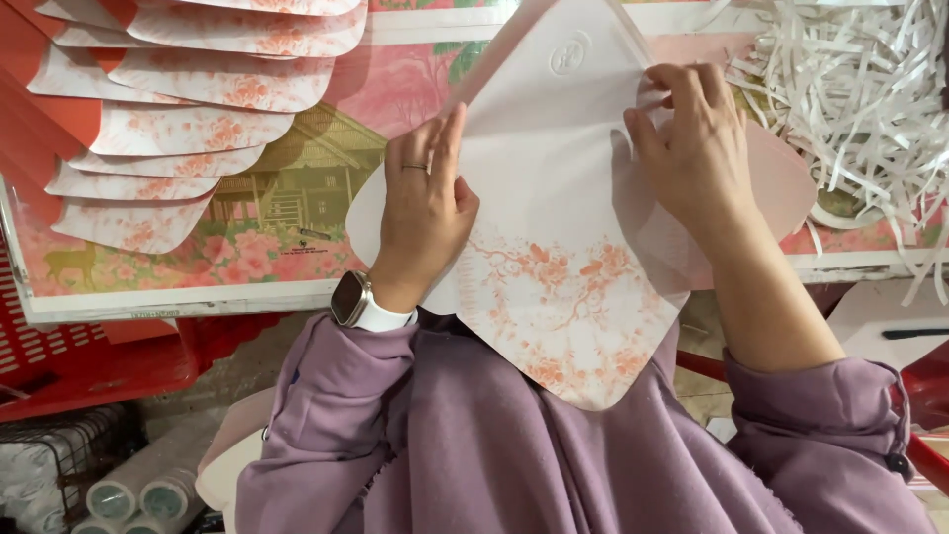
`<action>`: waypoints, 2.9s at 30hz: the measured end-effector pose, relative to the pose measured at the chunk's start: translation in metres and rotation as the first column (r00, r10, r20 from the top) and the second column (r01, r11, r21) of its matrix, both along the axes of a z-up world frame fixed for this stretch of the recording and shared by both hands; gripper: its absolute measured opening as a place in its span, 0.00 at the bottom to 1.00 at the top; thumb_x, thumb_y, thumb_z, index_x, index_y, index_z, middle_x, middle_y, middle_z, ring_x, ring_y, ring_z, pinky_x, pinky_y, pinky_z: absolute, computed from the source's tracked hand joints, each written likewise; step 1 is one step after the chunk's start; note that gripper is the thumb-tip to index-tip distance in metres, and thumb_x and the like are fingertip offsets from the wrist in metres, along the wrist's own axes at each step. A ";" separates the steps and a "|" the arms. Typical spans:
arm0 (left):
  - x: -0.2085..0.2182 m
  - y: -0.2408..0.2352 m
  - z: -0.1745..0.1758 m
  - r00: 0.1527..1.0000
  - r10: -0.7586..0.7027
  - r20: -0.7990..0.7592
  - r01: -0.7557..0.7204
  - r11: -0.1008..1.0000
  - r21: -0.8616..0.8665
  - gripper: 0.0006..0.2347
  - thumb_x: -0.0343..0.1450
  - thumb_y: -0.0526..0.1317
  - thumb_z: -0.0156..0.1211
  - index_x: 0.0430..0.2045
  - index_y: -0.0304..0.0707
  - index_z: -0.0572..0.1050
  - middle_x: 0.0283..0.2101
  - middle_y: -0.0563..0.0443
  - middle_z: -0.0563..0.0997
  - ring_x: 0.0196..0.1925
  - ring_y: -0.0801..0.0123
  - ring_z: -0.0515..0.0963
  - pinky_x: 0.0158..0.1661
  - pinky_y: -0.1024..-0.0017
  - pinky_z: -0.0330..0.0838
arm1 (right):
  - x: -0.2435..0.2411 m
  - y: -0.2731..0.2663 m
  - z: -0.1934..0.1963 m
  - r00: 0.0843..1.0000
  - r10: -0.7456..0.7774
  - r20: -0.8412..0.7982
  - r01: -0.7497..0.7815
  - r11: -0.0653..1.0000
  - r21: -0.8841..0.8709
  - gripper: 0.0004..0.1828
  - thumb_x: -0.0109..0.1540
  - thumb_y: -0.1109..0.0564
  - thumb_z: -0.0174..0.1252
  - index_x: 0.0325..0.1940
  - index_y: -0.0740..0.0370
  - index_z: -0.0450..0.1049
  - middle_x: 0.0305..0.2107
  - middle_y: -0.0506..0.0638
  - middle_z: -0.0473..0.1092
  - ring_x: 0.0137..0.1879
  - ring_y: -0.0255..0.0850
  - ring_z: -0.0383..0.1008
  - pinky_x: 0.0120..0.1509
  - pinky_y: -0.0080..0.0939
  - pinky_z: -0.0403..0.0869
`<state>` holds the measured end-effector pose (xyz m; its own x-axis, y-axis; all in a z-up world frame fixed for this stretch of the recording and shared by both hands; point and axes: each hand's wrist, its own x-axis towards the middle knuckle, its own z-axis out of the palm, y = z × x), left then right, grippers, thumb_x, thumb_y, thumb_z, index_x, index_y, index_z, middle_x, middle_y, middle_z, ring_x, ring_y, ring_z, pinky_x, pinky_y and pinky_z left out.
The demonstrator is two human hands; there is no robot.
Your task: Folding pre-cut decorative paper into envelopes and stacking them at a workbench.
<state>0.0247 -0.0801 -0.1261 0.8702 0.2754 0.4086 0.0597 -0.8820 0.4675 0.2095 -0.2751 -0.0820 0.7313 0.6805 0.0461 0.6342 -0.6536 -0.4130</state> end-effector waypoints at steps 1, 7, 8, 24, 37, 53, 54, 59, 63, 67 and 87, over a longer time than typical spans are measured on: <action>0.004 0.001 0.001 1.000 -0.001 0.001 0.001 1.000 0.001 0.32 0.64 0.22 0.50 0.64 0.36 0.51 0.55 0.39 0.66 0.53 0.52 0.66 0.55 0.59 0.68 | 0.002 0.000 -0.001 1.000 -0.001 0.001 0.001 1.000 0.001 0.17 0.64 0.56 0.52 0.55 0.66 0.66 0.46 0.58 0.62 0.50 0.55 0.64 0.54 0.59 0.58; 0.013 0.006 0.013 0.999 -0.003 -0.041 -0.003 0.988 -0.157 0.22 0.54 0.22 0.48 0.42 0.38 0.67 0.40 0.48 0.66 0.45 0.54 0.63 0.44 0.64 0.63 | 0.016 0.002 -0.004 0.999 0.041 0.026 -0.044 0.991 0.127 0.15 0.61 0.59 0.59 0.46 0.67 0.62 0.40 0.58 0.59 0.47 0.53 0.59 0.49 0.51 0.61; 0.014 0.005 0.014 0.999 0.005 -0.050 -0.011 0.993 -0.114 0.22 0.54 0.23 0.47 0.41 0.39 0.68 0.43 0.52 0.70 0.48 0.56 0.64 0.44 0.63 0.62 | 0.017 0.004 -0.003 0.998 0.027 0.048 -0.035 0.986 0.163 0.14 0.61 0.60 0.59 0.45 0.67 0.63 0.40 0.56 0.59 0.46 0.51 0.60 0.47 0.50 0.63; 0.015 0.017 -0.019 0.995 0.097 -0.037 -0.098 0.995 -0.032 0.11 0.72 0.40 0.54 0.48 0.46 0.70 0.44 0.53 0.78 0.53 0.67 0.71 0.43 0.60 0.61 | 0.006 0.032 0.027 0.938 0.321 -0.129 -0.301 0.941 0.154 0.09 0.61 0.62 0.54 0.45 0.64 0.65 0.49 0.60 0.67 0.52 0.55 0.69 0.52 0.50 0.63; -0.011 0.025 0.015 0.997 0.045 0.061 -0.053 0.988 0.144 0.09 0.69 0.29 0.62 0.38 0.41 0.74 0.47 0.54 0.80 0.50 0.63 0.69 0.42 0.61 0.65 | -0.020 -0.022 -0.034 0.934 -0.081 0.347 0.022 0.985 0.170 0.06 0.64 0.67 0.58 0.46 0.68 0.76 0.40 0.56 0.60 0.45 0.50 0.58 0.43 0.46 0.66; -0.029 0.013 0.018 0.989 0.117 0.092 -0.131 0.976 0.173 0.04 0.71 0.26 0.58 0.37 0.27 0.73 0.44 0.43 0.80 0.48 0.59 0.76 0.51 0.68 0.72 | -0.013 -0.033 -0.038 0.959 -0.017 0.284 -0.050 0.972 0.228 0.05 0.63 0.70 0.56 0.36 0.65 0.72 0.37 0.54 0.64 0.34 0.45 0.63 0.40 0.44 0.65; -0.028 0.011 0.018 0.985 0.127 0.117 -0.154 0.953 0.261 0.01 0.72 0.27 0.58 0.33 0.28 0.73 0.42 0.43 0.81 0.47 0.59 0.78 0.49 0.68 0.72 | -0.014 -0.034 -0.038 0.939 0.041 0.342 -0.107 0.978 0.177 0.04 0.63 0.72 0.56 0.36 0.68 0.71 0.37 0.56 0.64 0.41 0.50 0.62 0.43 0.45 0.65; -0.028 0.013 0.020 0.991 0.093 0.099 -0.118 0.950 0.289 0.04 0.71 0.23 0.54 0.32 0.28 0.71 0.43 0.42 0.78 0.44 0.57 0.77 0.46 0.66 0.70 | -0.019 -0.068 -0.011 0.894 0.175 0.412 -0.163 0.985 -0.063 0.09 0.66 0.63 0.64 0.50 0.57 0.78 0.49 0.53 0.71 0.50 0.50 0.69 0.49 0.46 0.73; -0.026 0.014 0.024 0.996 0.073 0.060 -0.085 0.968 0.236 0.05 0.70 0.20 0.52 0.30 0.28 0.69 0.40 0.44 0.76 0.41 0.57 0.75 0.41 0.63 0.68 | -0.020 -0.112 0.011 0.976 0.027 0.215 -0.068 0.981 0.183 0.11 0.69 0.80 0.55 0.53 0.84 0.79 0.41 0.68 0.77 0.37 0.49 0.75 0.38 0.39 0.75; -0.025 0.015 0.023 0.996 0.065 0.057 -0.075 0.976 0.206 0.06 0.69 0.20 0.51 0.29 0.29 0.68 0.40 0.45 0.76 0.41 0.57 0.73 0.40 0.63 0.65 | -0.033 -0.097 -0.003 0.832 -0.250 -0.495 0.494 0.742 0.455 0.11 0.73 0.66 0.48 0.57 0.59 0.71 0.40 0.51 0.71 0.46 0.35 0.73 0.58 0.31 0.75; -0.023 0.021 -0.005 0.978 0.116 0.171 -0.169 0.925 0.339 0.03 0.72 0.31 0.54 0.29 0.33 0.75 0.36 0.46 0.81 0.43 0.60 0.80 0.40 0.70 0.73 | -0.064 -0.045 -0.038 0.877 0.098 0.471 -0.137 0.989 0.048 0.16 0.68 0.63 0.49 0.57 0.68 0.75 0.58 0.61 0.69 0.65 0.55 0.65 0.67 0.56 0.59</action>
<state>0.0021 -0.0592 -0.1315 0.7564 0.2086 0.6200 0.1520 -0.9779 0.1436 0.1456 -0.3201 -0.1196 0.5266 0.7404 0.4178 0.8360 -0.5402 -0.0964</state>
